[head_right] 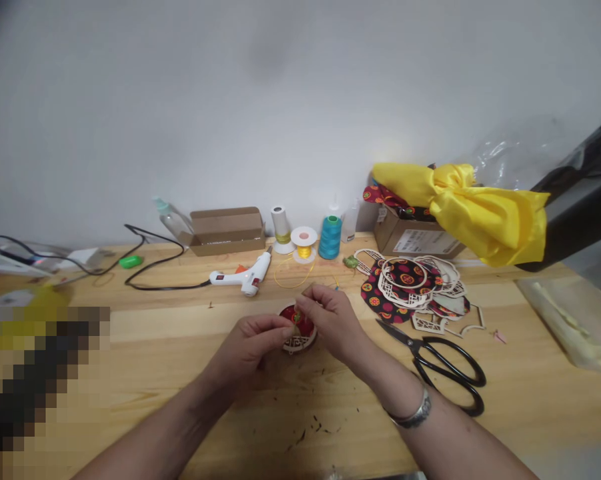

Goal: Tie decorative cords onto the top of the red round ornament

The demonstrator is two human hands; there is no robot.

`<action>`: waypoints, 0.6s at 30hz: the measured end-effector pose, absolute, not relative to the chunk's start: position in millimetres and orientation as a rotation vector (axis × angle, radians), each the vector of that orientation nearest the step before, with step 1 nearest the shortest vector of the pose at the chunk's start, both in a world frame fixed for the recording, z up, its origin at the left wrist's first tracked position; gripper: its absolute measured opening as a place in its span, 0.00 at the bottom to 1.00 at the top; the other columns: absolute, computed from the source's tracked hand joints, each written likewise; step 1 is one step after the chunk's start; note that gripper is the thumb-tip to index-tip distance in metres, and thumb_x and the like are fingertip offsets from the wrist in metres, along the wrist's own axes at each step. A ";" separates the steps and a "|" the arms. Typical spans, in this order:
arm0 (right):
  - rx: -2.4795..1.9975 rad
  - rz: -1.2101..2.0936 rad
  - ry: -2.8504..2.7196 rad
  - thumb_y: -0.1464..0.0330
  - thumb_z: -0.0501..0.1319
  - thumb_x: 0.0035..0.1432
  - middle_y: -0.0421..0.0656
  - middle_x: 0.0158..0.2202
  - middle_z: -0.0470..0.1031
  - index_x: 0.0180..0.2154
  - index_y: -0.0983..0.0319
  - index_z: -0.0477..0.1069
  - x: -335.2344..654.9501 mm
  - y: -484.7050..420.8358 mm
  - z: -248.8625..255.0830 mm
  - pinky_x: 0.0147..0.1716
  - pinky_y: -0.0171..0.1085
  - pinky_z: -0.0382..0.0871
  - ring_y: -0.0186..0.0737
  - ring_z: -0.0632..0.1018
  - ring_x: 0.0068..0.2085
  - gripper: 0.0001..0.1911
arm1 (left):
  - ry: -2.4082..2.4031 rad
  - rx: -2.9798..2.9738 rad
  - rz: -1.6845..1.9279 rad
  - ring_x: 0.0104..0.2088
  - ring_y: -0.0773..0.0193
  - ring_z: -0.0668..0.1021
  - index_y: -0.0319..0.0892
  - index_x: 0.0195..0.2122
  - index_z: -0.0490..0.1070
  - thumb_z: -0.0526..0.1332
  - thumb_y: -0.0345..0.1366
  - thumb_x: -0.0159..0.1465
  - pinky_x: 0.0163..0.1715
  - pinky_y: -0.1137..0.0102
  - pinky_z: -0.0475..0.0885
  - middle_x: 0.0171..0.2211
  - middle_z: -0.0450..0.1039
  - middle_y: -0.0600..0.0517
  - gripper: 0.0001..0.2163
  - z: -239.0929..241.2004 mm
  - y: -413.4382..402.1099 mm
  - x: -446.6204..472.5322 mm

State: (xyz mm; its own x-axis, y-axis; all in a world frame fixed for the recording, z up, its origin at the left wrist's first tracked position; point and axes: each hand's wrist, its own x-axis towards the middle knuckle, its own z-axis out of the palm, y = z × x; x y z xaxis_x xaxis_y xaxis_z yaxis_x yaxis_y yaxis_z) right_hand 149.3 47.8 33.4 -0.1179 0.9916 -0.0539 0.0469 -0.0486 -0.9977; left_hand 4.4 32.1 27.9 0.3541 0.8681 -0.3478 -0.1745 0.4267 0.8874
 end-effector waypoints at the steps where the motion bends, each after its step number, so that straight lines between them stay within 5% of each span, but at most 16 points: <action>1: -1.247 1.225 -1.355 0.63 0.57 0.50 0.36 0.16 0.62 0.18 0.63 0.62 150.2 48.2 32.6 0.21 0.31 0.57 0.30 0.63 0.20 0.13 | 0.977 0.858 0.786 0.16 0.76 0.64 0.37 0.25 0.75 0.64 0.34 0.49 0.16 0.78 0.54 0.19 0.71 0.55 0.05 27.0 31.8 4.4; 5: -1.296 1.011 -1.457 0.61 0.57 0.52 0.37 0.17 0.62 0.16 0.63 0.62 153.0 51.4 28.5 0.23 0.32 0.58 0.30 0.63 0.21 0.17 | 0.979 0.808 0.779 0.11 0.79 0.56 0.38 0.24 0.74 0.65 0.36 0.49 0.11 0.77 0.44 0.14 0.65 0.58 0.06 25.1 31.7 4.8; 11: -1.014 1.913 -0.963 0.54 0.55 0.52 0.46 0.25 0.74 0.30 0.66 0.72 152.6 52.2 26.6 0.28 0.38 0.68 0.39 0.75 0.27 0.21 | 0.986 0.716 0.850 0.10 0.79 0.56 0.38 0.25 0.74 0.65 0.37 0.48 0.11 0.77 0.44 0.12 0.63 0.59 0.07 23.7 35.6 4.0; 18: -1.060 1.889 -1.018 0.64 0.65 0.46 0.42 0.23 0.74 0.33 0.67 0.72 151.3 48.3 24.7 0.25 0.35 0.68 0.35 0.74 0.23 0.14 | 0.980 0.748 0.884 0.11 0.78 0.59 0.36 0.25 0.74 0.64 0.37 0.50 0.11 0.77 0.46 0.15 0.67 0.56 0.08 22.4 38.2 2.2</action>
State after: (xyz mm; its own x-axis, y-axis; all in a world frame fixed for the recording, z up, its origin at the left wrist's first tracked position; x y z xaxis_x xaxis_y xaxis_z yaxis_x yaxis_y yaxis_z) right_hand 151.3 48.3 24.7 -0.3929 0.8636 -0.3159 -0.2107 -0.4189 -0.8833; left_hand 2.2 38.2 22.4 0.2837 0.8832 -0.3734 -0.2806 0.4488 0.8484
